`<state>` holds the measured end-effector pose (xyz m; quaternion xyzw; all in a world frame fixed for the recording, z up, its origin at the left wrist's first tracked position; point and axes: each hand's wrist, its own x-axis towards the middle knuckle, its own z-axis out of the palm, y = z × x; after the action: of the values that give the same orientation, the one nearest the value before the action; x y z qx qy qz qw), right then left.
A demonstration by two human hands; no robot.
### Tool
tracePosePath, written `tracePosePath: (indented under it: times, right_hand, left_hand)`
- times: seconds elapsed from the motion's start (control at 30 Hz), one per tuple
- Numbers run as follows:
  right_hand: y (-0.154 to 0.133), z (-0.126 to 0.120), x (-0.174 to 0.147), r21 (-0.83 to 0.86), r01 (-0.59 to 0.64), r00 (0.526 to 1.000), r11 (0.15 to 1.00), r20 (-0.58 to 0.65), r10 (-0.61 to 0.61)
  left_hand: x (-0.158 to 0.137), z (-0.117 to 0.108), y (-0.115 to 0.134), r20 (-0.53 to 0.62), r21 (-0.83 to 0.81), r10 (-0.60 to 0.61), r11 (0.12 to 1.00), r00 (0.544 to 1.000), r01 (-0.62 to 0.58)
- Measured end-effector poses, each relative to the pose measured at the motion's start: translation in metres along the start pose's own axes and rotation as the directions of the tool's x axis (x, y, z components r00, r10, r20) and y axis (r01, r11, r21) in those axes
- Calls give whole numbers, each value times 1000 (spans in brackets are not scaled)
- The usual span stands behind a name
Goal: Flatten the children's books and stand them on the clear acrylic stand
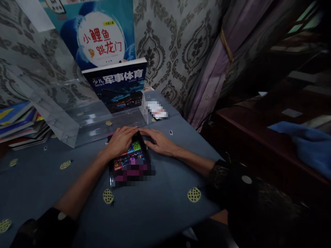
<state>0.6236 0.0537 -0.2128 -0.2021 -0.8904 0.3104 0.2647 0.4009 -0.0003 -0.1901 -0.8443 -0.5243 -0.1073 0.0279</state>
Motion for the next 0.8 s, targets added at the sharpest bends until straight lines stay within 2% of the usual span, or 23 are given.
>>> tracePosePath:
  times: [0.13,0.33,0.53,0.67,0.8]
  right_hand:
    - [3,-2,1,30,14,999,999,43,-16]
    - [7,-3,6,-38,53,993,998,108,-49]
    - [6,-2,7,8,28,996,1000,84,-29]
    - [5,-1,6,128,15,997,992,70,-24]
    - [6,-2,6,156,9,997,988,75,-21]
  left_hand:
    - [-1,1,4,-10,27,-30,999,999,31]
    - [-5,-1,11,-22,53,-65,996,998,66]
    - [-5,-2,11,-16,32,-92,995,996,93]
    - [-5,-1,7,-40,-6,-49,999,998,49]
    - [-7,1,4,-61,-48,17,999,998,-20]
